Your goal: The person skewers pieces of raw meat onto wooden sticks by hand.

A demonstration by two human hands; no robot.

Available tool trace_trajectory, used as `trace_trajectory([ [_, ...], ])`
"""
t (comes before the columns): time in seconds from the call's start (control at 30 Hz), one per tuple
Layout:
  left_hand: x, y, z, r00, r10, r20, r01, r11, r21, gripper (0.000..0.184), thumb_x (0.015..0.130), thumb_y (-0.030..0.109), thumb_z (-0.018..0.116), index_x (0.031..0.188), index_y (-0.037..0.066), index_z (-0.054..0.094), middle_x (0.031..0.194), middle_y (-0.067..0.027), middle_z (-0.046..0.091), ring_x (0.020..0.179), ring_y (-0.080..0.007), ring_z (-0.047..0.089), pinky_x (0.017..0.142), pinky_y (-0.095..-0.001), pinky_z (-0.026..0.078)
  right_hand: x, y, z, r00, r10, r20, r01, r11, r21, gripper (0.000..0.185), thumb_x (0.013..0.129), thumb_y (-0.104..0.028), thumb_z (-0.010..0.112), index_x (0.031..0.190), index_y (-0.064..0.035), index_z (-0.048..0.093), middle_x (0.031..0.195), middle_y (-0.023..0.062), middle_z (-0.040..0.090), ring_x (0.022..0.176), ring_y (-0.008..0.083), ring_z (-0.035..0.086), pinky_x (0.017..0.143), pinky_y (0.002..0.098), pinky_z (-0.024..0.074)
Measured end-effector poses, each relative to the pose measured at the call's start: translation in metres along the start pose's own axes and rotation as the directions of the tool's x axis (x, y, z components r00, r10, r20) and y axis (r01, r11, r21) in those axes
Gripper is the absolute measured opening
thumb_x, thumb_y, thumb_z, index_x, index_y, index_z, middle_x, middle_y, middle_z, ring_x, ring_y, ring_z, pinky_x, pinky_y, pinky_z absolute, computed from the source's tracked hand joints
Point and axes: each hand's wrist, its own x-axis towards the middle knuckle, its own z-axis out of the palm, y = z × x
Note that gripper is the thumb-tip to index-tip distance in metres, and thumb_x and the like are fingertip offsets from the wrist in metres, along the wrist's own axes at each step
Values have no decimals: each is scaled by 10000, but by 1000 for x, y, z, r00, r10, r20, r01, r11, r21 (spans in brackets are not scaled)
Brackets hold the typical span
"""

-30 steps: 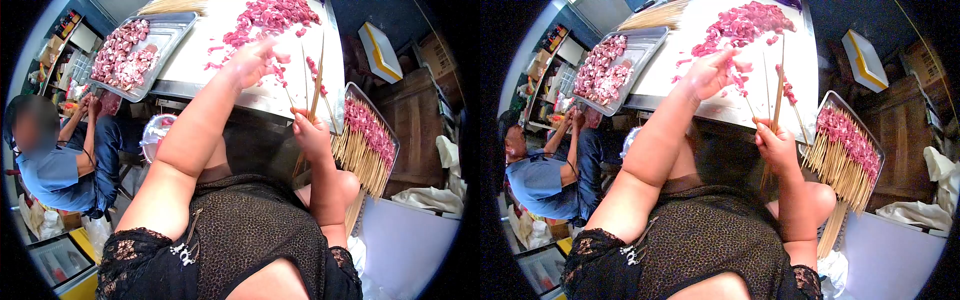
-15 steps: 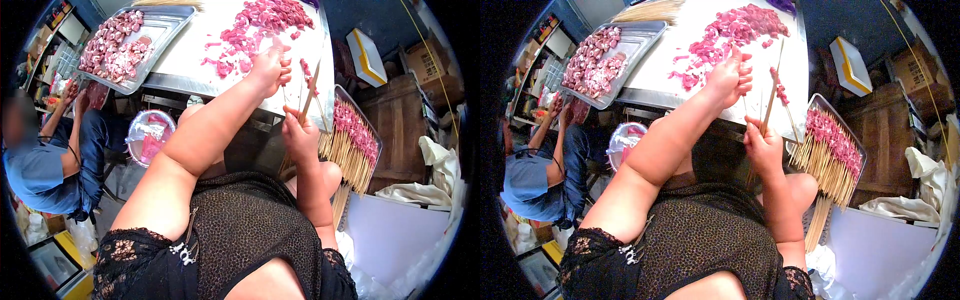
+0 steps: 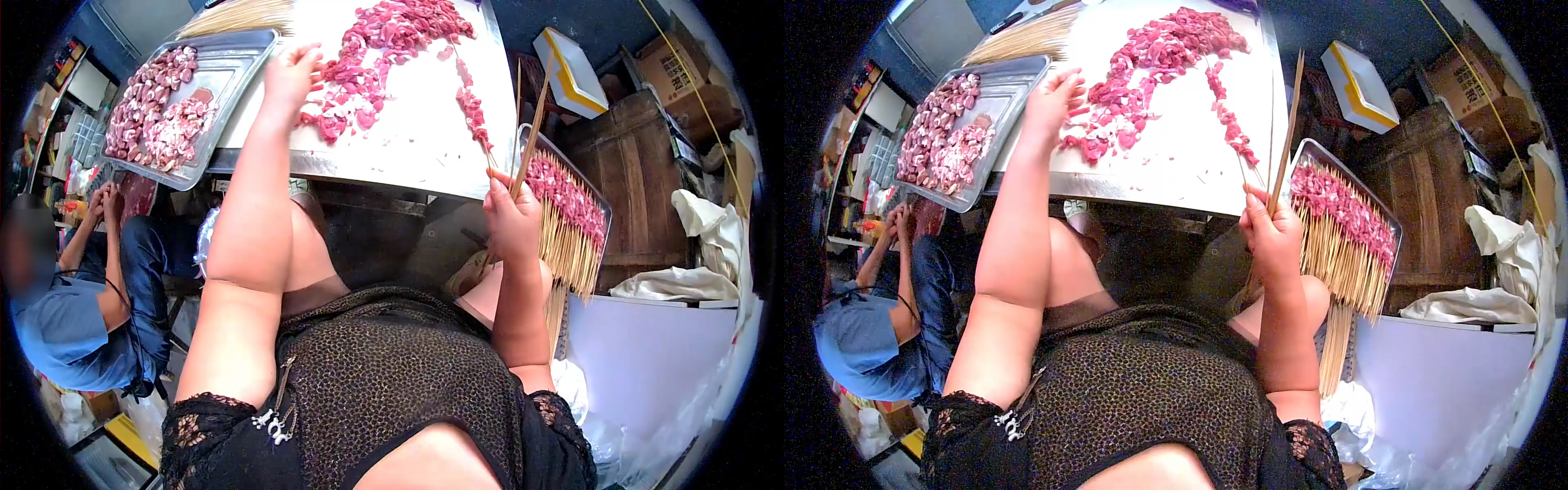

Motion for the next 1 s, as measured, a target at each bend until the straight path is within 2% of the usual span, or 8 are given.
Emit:
trace_trajectory([
  [0.17,20,-22,-35,976,218,-19,-175,829,532,275,857,192,563,1081,40,614,943,-65,645,805,-125,590,706,-268,466,4,-2,-4,999,-39,-18,38,997,-66,231,897,-119,543,1080,18,576,648,-18,529,481,15,396,424,154,285],
  [0.37,4,-6,-30,990,-31,137,-120,327,937,285,766,301,603,906,64,676,798,-146,661,789,-279,641,751,-381,481,8,1,-13,999,-42,-13,39,987,-159,222,901,-128,537,1068,9,590,707,14,562,531,45,458,476,176,349],
  [0.43,1,-3,-27,991,-43,124,-101,348,932,254,762,283,601,860,62,678,764,-138,659,765,-275,641,737,-377,483,8,-2,-19,1000,-21,-20,16,975,-219,218,902,-129,532,1058,9,595,745,46,589,573,86,521,521,204,410],
  [0.5,0,-3,-26,992,-58,113,-83,368,926,228,758,265,600,813,60,681,731,-130,657,741,-272,641,724,-373,485,6,-9,-23,792,-603,91,405,409,-818,216,903,-128,518,1047,13,597,870,119,622,770,210,604,706,296,472],
  [0.53,-1,-3,-26,995,-30,93,-71,437,897,215,760,244,598,841,59,671,725,-135,655,736,-256,644,712,-359,487,1,-17,-24,820,-572,36,380,495,-782,222,904,-125,506,1054,16,590,964,160,615,931,286,584,844,349,438],
  [0.7,-4,-2,-22,997,20,76,-52,895,443,293,829,127,544,1113,68,583,728,-58,637,642,-104,582,609,-245,470,-18,-39,-24,957,-223,-185,138,911,-388,209,878,-134,562,1026,6,611,784,112,630,655,222,590,616,304,468],
  [0.77,-13,4,-14,996,-39,79,17,965,261,264,857,89,501,1096,57,607,750,-7,615,634,-71,539,598,-220,457,-10,-25,-31,832,-539,132,442,500,-745,213,865,-129,572,1038,-10,612,790,128,625,643,231,587,592,325,460],
  [1.0,-31,6,9,937,50,345,-76,995,62,265,843,34,536,1091,61,626,791,4,624,634,-44,530,592,-193,460,-18,6,-20,921,-330,207,267,148,-952,164,818,-167,592,934,-55,560,795,145,554,726,341,567,620,420,461],
])
